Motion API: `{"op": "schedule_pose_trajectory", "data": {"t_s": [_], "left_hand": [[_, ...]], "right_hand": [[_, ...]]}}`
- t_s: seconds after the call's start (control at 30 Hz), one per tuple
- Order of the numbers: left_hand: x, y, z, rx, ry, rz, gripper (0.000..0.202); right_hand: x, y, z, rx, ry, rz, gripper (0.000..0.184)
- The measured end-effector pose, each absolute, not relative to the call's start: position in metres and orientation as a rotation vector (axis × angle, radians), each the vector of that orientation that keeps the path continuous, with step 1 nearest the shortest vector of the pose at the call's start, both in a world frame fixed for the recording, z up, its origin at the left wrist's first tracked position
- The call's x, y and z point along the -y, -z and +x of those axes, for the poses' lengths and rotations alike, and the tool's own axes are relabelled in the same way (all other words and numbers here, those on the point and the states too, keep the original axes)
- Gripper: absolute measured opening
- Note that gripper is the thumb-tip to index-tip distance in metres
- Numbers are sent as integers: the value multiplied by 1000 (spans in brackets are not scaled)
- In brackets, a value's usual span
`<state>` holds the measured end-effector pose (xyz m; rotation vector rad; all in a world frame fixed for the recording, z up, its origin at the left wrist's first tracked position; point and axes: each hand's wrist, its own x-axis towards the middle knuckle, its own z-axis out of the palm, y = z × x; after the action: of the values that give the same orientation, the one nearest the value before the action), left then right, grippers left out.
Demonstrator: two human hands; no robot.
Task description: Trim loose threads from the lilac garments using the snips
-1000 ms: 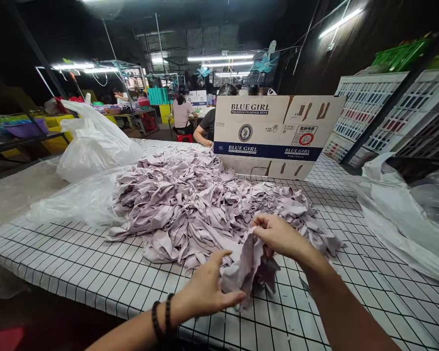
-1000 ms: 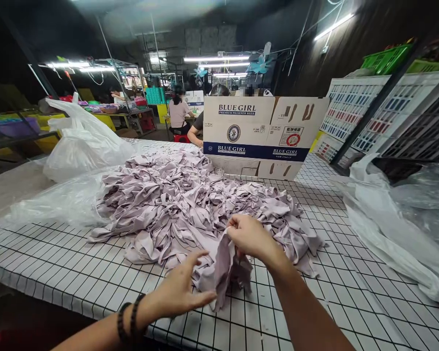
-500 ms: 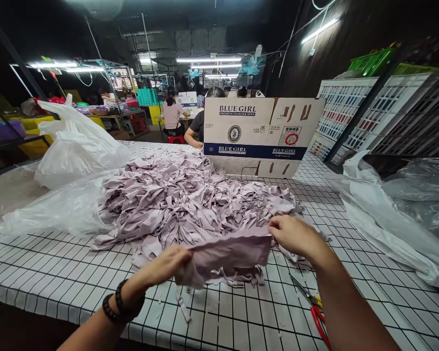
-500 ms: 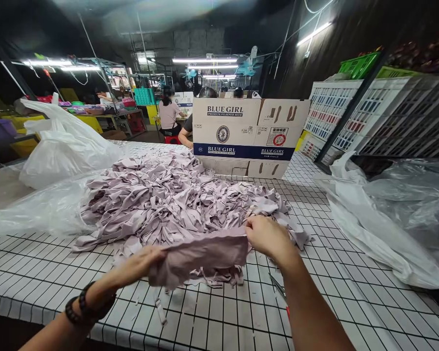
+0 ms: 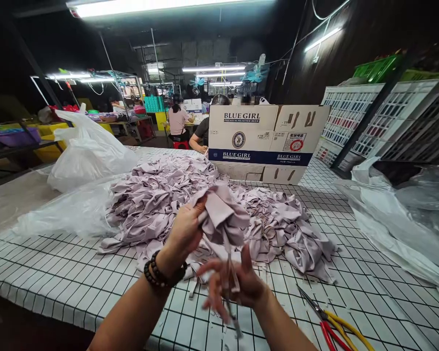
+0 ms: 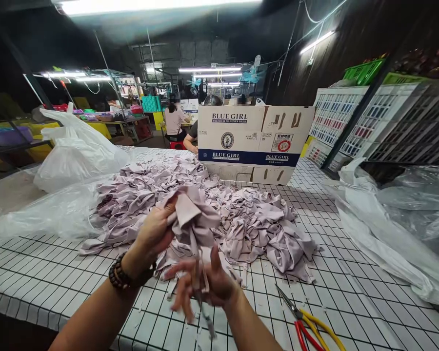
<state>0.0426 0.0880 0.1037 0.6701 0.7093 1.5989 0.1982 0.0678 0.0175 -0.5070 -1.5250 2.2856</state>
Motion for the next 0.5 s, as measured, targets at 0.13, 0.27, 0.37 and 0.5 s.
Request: {"op": "schedule_pose_trajectory", "data": {"t_s": [0.13, 0.27, 0.37, 0.5], "left_hand": [[-105, -96, 0, -854, -1866, 721, 33], [-90, -72, 0, -1116, -1627, 1056, 24], [-69, -56, 22, -1066, -1156, 1385, 20], [-52, -29, 32, -1081, -1077, 1404, 23]], "right_hand": [[-55, 11, 236, 1485, -2045, -776, 53], [-58, -24, 248, 1779, -1194, -1262, 43], [-59, -47, 227, 1883, -974, -1158, 37], [-61, -24, 192, 1639, -1517, -1007, 40]]}}
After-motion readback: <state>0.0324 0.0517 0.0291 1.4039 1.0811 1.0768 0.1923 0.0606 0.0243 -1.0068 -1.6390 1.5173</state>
